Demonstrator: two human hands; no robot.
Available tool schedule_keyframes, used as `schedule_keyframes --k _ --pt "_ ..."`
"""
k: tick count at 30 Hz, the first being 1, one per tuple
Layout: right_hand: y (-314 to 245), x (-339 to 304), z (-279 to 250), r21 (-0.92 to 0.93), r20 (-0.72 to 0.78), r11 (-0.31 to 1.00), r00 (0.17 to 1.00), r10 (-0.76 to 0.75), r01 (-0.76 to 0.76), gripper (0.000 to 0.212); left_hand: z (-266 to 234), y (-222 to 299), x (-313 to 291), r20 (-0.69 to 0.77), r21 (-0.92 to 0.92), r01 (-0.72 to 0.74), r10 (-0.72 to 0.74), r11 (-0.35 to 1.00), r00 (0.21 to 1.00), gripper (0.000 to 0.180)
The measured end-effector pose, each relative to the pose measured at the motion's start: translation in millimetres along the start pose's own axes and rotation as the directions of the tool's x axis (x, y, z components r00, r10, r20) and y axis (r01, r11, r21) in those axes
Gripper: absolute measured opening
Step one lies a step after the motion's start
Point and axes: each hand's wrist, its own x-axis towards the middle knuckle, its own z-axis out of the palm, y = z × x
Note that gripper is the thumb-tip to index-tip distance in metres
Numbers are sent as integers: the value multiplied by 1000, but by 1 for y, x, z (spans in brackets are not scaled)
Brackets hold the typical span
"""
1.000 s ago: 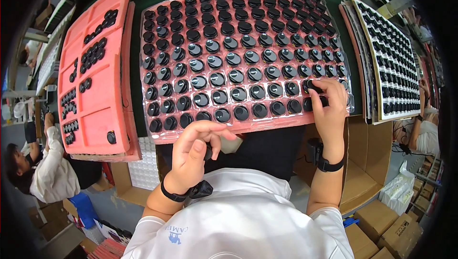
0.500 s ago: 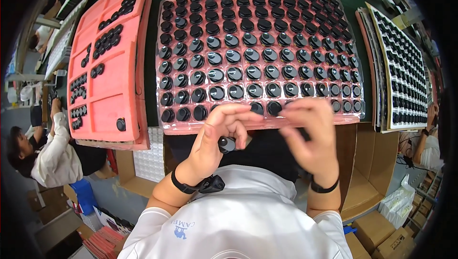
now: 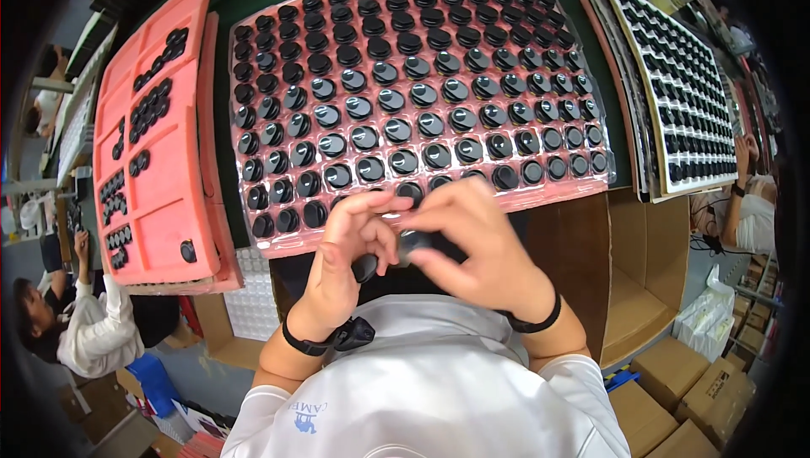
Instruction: Inspecting and sorting small black plastic components on an assembly line.
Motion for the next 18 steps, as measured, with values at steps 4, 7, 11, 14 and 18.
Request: schedule_keyframes --k 4,7,11,14,18 --pt "20 -21 -34 -192 -185 970 976 115 -151 28 -2 2 0 -2 47 15 -15 999 1000 79" --pt "33 -35 -54 -334 -313 918 944 105 -213 28 1 1 0 -41 61 -2 4 998 999 76" --pt "38 -43 -66 -604 -334 740 937 103 -297 27 2 2 -1 -68 66 -6 10 998 998 75" --pt "42 -45 -65 -685 -335 643 932 139 -342 27 2 2 -1 -38 75 -11 14 997 999 74" --pt "47 -43 -64 -704 -291 644 949 122 -298 27 1 1 -5 5 77 -52 51 996 999 67"
